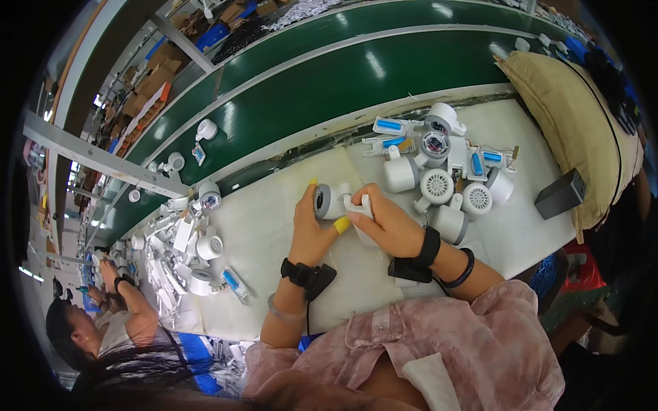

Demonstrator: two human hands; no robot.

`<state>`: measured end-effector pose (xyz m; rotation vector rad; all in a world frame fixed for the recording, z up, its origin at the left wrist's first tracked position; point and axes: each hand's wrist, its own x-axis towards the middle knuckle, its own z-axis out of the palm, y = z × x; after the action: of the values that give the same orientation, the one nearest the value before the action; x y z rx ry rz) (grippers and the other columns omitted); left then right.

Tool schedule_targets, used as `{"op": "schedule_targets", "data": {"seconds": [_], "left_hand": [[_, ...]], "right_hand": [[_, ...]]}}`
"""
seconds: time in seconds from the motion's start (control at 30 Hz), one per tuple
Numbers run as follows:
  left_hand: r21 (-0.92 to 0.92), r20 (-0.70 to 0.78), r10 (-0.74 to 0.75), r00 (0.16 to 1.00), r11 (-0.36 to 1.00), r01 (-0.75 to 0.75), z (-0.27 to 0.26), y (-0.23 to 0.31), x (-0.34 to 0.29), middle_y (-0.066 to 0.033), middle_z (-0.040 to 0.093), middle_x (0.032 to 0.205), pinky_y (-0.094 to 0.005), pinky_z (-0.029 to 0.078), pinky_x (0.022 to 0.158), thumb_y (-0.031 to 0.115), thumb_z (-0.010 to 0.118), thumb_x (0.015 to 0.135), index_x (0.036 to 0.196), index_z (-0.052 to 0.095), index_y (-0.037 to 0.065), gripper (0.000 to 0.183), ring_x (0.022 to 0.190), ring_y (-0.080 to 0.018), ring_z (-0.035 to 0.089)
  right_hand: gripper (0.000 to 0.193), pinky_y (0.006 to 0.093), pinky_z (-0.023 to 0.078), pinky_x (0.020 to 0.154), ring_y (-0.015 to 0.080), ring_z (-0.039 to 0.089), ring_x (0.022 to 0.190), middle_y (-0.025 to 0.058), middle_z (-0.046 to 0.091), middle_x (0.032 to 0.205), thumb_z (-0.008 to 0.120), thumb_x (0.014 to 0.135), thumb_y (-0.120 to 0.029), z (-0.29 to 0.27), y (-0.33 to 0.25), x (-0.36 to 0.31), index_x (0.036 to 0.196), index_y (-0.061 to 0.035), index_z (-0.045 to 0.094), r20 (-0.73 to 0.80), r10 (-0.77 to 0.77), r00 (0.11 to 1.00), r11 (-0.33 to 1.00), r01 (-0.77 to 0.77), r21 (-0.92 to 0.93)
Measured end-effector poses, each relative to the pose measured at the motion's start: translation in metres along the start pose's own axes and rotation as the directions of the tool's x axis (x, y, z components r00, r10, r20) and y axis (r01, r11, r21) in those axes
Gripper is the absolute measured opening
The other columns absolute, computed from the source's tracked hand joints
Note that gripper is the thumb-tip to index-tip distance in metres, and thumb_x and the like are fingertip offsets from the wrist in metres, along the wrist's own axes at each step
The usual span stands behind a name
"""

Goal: Assembling small electronic components and light fixtures on a factory production line.

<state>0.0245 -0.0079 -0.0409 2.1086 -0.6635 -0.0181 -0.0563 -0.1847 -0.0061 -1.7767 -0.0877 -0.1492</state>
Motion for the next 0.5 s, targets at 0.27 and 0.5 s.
{"op": "schedule_targets", "data": {"seconds": [0.27,0.5], "left_hand": [[-0.269,-0.176,-0.098,0.979,0.962,0.048,-0.002,0.01,-0.001,-0.0191,0.047,0.124,-0.0376,0.04,0.096,0.006,0.079,0.066,0.131,0.039,-0.002,0.077,0.111,-0.0341,0.05],[-0.173,-0.207,-0.001,0.978,0.984,-0.035,-0.007,0.012,-0.005,-0.0115,0.038,0.126,-0.0313,0.047,0.093,-0.006,0.072,0.07,0.133,0.034,0.001,0.074,0.115,-0.023,0.048]], "right_hand": [[0.023,0.0205,0.042,0.069,0.0045,0.051,0.077,-0.0007,0.053,0.092,0.063,0.09,-0.014,-0.01,0.018,0.003,0.108,-0.0058,0.051,0.074,0.076,0.994,0.963,-0.093,0.252],[0.021,0.023,0.046,0.064,0.0081,0.059,0.073,0.0035,0.057,0.082,0.049,0.098,-0.018,-0.007,0.009,0.001,0.114,-0.0048,0.044,0.079,0.12,0.99,0.943,-0.138,0.304]]}}
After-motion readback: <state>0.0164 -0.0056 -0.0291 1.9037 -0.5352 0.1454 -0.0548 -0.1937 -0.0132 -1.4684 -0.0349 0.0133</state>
